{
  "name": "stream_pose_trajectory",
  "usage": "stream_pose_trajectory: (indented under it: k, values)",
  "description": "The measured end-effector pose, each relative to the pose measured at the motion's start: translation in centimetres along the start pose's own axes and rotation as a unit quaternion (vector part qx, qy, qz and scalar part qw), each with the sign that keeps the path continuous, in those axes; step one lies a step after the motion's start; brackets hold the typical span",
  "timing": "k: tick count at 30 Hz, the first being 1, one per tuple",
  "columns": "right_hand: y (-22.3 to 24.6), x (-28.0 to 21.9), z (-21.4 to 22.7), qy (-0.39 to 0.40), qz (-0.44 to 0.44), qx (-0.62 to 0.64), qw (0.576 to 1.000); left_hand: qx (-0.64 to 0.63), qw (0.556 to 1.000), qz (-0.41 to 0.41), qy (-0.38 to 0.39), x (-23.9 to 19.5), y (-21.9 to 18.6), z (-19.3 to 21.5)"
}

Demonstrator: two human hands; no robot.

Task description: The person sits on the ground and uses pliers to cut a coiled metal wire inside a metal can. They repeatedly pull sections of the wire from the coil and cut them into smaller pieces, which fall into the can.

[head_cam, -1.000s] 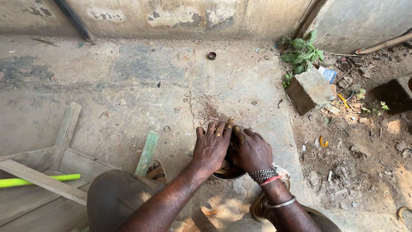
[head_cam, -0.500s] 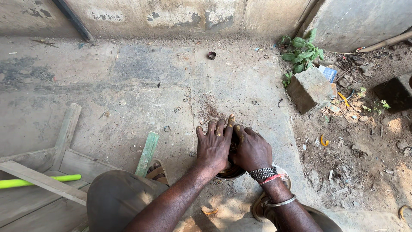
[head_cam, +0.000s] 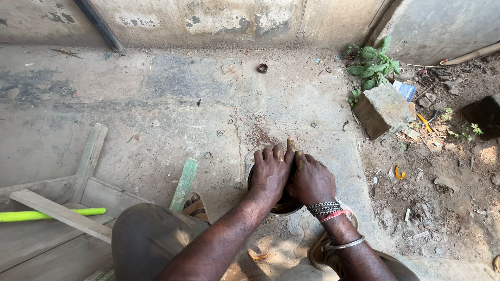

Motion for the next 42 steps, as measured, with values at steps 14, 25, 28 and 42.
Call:
stream_pose_trajectory:
  k: [14, 25, 28, 42]
  values:
    - [-4.3, -0.1, 1.0, -0.113, 0.033, 0.231, 0.966, -0.069, 0.991, -0.072, 0.089, -1.6, 1.6, 4.4]
    - [-7.8, -1.3, 2.7, -0.200, -0.016, 0.295, 0.934, 0.029, 0.987, -0.158, 0.012, 2.6, 1.2, -2.8]
    - [-8.0, -1.1, 2.7, -0.207, -0.011, 0.274, 0.939, 0.101, 0.967, -0.206, -0.111, 3.4, 1.6, -3.1]
    - [-7.6, -0.5, 2.1, -0.167, -0.030, 0.231, 0.958, -0.071, 0.976, -0.192, 0.071, -1.2, 2.8, 3.8]
Point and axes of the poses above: each hand's wrist, its own x-axis towards the middle knuckle, its own z-axis out of the back of the hand, y = z × x, the point moved 1 cm from there along x, towards the middle knuckle, and after that the axes turned 4 degrees about z, right-handed, at the moved point
